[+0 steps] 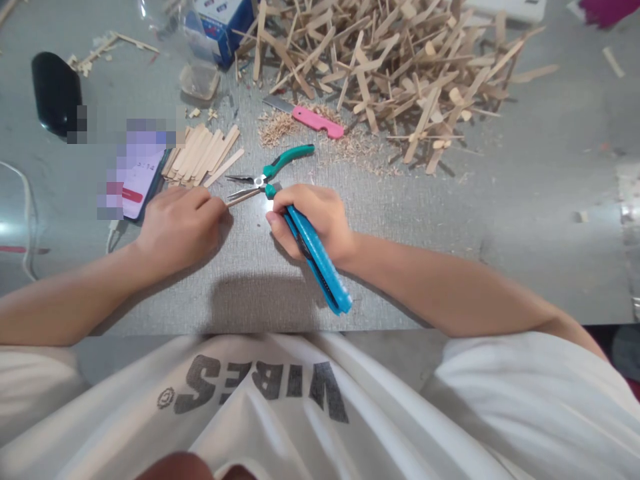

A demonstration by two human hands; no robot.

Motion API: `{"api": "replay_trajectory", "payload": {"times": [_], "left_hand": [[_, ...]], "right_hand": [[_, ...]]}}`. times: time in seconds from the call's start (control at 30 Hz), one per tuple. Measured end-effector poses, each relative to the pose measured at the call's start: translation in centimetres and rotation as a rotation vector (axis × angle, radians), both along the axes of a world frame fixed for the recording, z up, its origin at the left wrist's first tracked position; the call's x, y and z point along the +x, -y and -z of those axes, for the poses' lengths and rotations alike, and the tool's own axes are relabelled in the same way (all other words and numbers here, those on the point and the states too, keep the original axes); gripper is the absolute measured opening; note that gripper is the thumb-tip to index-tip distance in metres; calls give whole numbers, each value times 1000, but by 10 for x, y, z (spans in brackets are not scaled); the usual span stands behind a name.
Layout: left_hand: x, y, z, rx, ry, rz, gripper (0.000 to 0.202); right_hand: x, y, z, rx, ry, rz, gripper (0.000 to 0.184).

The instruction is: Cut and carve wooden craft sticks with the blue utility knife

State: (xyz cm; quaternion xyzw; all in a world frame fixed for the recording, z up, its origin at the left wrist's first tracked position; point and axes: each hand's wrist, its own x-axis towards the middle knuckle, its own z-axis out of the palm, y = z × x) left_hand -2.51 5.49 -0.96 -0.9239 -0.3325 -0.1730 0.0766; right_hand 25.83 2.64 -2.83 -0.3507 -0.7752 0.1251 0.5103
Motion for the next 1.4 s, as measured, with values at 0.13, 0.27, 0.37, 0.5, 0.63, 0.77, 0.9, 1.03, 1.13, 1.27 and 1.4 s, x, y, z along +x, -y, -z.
{"api": "replay_trajectory", "payload": {"times": [0.13,0.27,0.37,0.5,0.63,0.77,0.9,1.03,1.13,1.27,1.4], "left_hand": [[1,-1,3,63,18,-13,24],[2,6,3,-32,153,70,23],[3,12,4,-129,321,92,22],[7,16,2,-338,575,45,21],[9,16,-6,-634,821,-29,19],[13,19,-15,-1049,1102,-50,40],[29,29,-26,-1150,1148,-153,34],[53,35,-34,-1113,1083,-193,34],[63,35,-31,-1066,1089,-204,53],[62,31,-18,-1052,1132,-200,61],[60,24,-1,-1244,1215,-151,62]], "right_hand": [[-1,2,-1,-14,-23,-6,13],[-2,2,-1,-29,-32,-6,17],[-2,-1,2,7,-32,-35,18],[-3,-3,7,12,-32,-141,15],[-7,6,4,-112,-77,-169,15],[-13,18,-4,-247,-191,-97,15],[-17,18,-2,-250,-237,-41,15],[-20,13,6,-180,-218,-58,18],[-19,11,7,-98,-198,-102,15],[-12,6,2,-3,-166,-105,12],[-6,0,2,62,-133,-109,9]]}}
